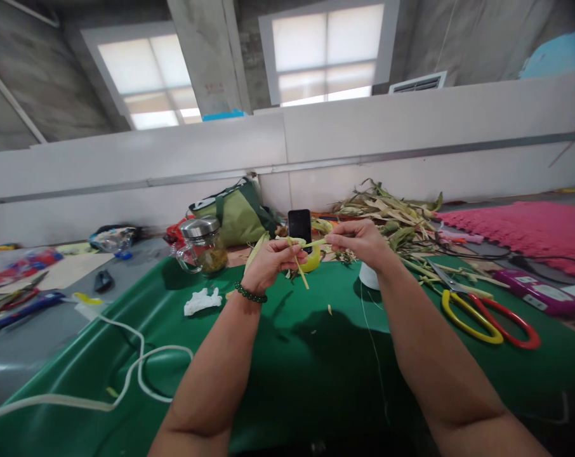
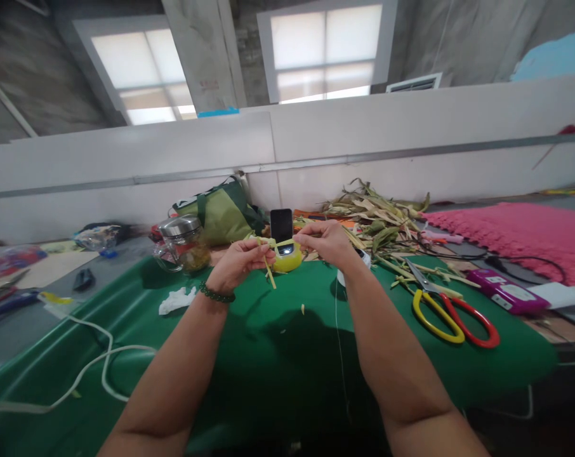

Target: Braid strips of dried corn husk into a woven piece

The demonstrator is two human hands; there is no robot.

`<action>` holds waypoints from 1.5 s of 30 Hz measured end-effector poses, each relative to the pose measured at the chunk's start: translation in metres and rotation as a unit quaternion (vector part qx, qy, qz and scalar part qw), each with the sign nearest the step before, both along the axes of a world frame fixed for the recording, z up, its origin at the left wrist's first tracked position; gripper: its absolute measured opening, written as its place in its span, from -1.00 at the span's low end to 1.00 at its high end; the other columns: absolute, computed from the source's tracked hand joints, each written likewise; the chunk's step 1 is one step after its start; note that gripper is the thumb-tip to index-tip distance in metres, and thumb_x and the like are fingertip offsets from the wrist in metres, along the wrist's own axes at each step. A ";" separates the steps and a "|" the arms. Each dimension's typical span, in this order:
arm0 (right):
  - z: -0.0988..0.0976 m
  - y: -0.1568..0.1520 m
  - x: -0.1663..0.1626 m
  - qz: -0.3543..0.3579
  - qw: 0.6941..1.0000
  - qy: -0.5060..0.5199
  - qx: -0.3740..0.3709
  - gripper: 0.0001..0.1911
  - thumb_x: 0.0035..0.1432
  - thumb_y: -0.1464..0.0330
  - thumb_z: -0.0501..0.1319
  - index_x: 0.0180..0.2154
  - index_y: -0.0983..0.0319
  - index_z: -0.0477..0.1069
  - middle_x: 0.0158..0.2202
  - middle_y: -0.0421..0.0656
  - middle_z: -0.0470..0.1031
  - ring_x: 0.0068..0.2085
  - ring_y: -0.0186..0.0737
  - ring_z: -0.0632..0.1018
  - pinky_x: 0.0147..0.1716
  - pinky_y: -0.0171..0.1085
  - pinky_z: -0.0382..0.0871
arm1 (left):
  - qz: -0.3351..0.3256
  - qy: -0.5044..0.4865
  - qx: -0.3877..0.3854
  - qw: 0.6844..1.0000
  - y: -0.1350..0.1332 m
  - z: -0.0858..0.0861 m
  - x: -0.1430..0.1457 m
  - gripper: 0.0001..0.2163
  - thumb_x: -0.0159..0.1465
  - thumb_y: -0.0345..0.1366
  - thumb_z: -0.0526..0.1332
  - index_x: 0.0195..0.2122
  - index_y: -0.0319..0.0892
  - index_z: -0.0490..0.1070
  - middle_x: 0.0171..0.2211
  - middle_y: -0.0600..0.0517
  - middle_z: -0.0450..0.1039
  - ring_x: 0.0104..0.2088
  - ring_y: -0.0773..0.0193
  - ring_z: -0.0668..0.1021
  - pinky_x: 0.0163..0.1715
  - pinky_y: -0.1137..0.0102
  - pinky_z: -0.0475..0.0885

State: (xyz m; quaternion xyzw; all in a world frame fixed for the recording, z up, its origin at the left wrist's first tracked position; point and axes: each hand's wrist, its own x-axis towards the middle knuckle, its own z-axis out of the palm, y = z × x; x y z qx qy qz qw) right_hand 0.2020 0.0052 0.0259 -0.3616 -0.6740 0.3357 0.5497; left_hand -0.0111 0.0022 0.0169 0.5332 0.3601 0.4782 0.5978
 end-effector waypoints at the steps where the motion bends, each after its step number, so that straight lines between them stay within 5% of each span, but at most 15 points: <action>1: 0.001 0.001 0.003 0.014 1.000 0.009 -0.007 -0.71 -0.20 0.16 0.43 -0.56 0.26 0.53 -0.65 -0.21 0.45 -0.60 -0.36 0.40 -0.58 -0.34 0.27 | -0.002 -0.001 0.001 1.000 0.000 0.000 -0.001 -0.68 -0.10 -0.25 0.51 -0.36 -0.29 0.53 -0.47 -0.04 0.58 -0.43 0.30 0.62 -0.47 0.51 0.45; 5: 0.002 0.004 0.010 0.074 0.990 0.099 -0.071 -0.60 -0.11 0.03 0.35 -0.53 0.26 0.52 -0.58 -0.14 0.52 -0.57 -0.34 0.44 -0.64 -0.38 0.25 | -0.026 -0.010 0.008 1.000 -0.002 0.000 -0.001 -0.67 -0.10 -0.21 0.51 -0.42 -0.30 0.50 -0.49 -0.02 0.57 -0.46 0.32 0.61 -0.45 0.49 0.48; 9: -0.002 0.005 0.001 0.157 0.974 0.102 -0.129 -0.59 -0.08 0.11 0.35 -0.21 0.22 0.55 -0.22 -0.09 0.61 -0.47 -0.35 0.50 -0.58 -0.38 0.35 | -0.066 -0.001 0.017 0.998 -0.006 0.001 0.002 -0.63 -0.16 -0.16 0.53 -0.44 -0.30 0.50 -0.49 -0.01 0.57 -0.49 0.33 0.60 -0.46 0.49 0.50; 12: -0.006 0.004 -0.006 0.172 0.978 -0.004 -0.114 -0.66 -0.14 0.21 0.42 -0.30 0.27 0.57 -0.37 -0.15 0.59 -0.47 -0.38 0.49 -0.51 -0.39 0.36 | -0.089 0.023 0.017 0.996 -0.008 0.001 0.005 -0.62 -0.15 -0.15 0.52 -0.39 -0.30 0.52 -0.47 -0.02 0.58 -0.47 0.31 0.61 -0.44 0.49 0.51; 16: -0.003 0.003 -0.005 0.098 0.991 -0.050 -0.072 -0.71 -0.13 0.18 0.39 -0.49 0.29 0.53 -0.60 -0.25 0.44 -0.57 -0.43 0.37 -0.60 -0.42 0.19 | -0.091 0.057 0.019 0.994 -0.007 -0.002 0.006 -0.64 -0.10 -0.18 0.49 -0.33 -0.28 0.54 -0.45 -0.02 0.59 -0.42 0.27 0.63 -0.35 0.43 0.52; 24: 0.000 0.003 -0.001 0.067 0.991 -0.111 -0.033 -0.65 -0.02 0.08 0.29 -0.45 0.26 0.58 -0.64 -0.24 0.41 -0.59 -0.40 0.36 -0.60 -0.39 0.21 | -0.091 0.127 0.067 0.985 -0.008 -0.002 0.005 -0.74 -0.02 -0.16 0.43 -0.45 -0.24 0.52 -0.48 0.00 0.59 -0.43 0.28 0.61 -0.37 0.44 0.49; 28: -0.006 0.005 -0.009 0.060 0.986 -0.149 -0.042 -0.54 0.04 0.01 0.23 -0.55 0.28 0.56 -0.65 -0.21 0.40 -0.58 -0.40 0.32 -0.61 -0.39 0.16 | -0.082 0.211 0.163 0.960 -0.011 -0.005 0.016 -0.95 0.03 -0.38 0.30 -0.55 -0.20 0.52 -0.55 0.06 0.56 -0.45 0.29 0.57 -0.36 0.43 0.46; 31: -0.008 0.002 -0.018 0.110 0.981 -0.157 -0.042 -0.65 -0.08 0.11 0.33 -0.58 0.28 0.52 -0.64 -0.25 0.39 -0.55 -0.40 0.32 -0.57 -0.38 0.14 | -0.104 0.246 0.188 0.945 -0.013 -0.009 0.023 -0.88 0.02 -0.46 0.23 -0.56 -0.17 0.54 -0.57 0.08 0.55 -0.47 0.28 0.56 -0.34 0.41 0.46; 37: -0.008 0.002 -0.022 0.109 0.990 -0.046 -0.078 -0.74 -0.18 0.18 0.38 -0.59 0.26 0.50 -0.65 -0.30 0.31 -0.57 -0.43 0.26 -0.58 -0.37 0.10 | -0.261 0.237 0.089 0.932 -0.018 -0.015 0.028 -0.90 0.00 -0.28 0.36 -0.51 -0.20 0.58 -0.55 -0.03 0.58 -0.53 0.22 0.58 -0.47 0.41 0.48; 45: -0.013 0.009 -0.022 0.098 0.988 0.015 -0.117 -0.67 -0.21 0.11 0.42 -0.52 0.25 0.54 -0.69 -0.32 0.30 -0.62 -0.47 0.25 -0.62 -0.41 0.10 | -0.305 0.199 -0.005 0.931 -0.021 -0.006 0.022 -0.59 -0.03 0.06 0.40 -0.47 -0.26 0.57 -0.52 -0.06 0.58 -0.50 0.29 0.59 -0.42 0.45 0.47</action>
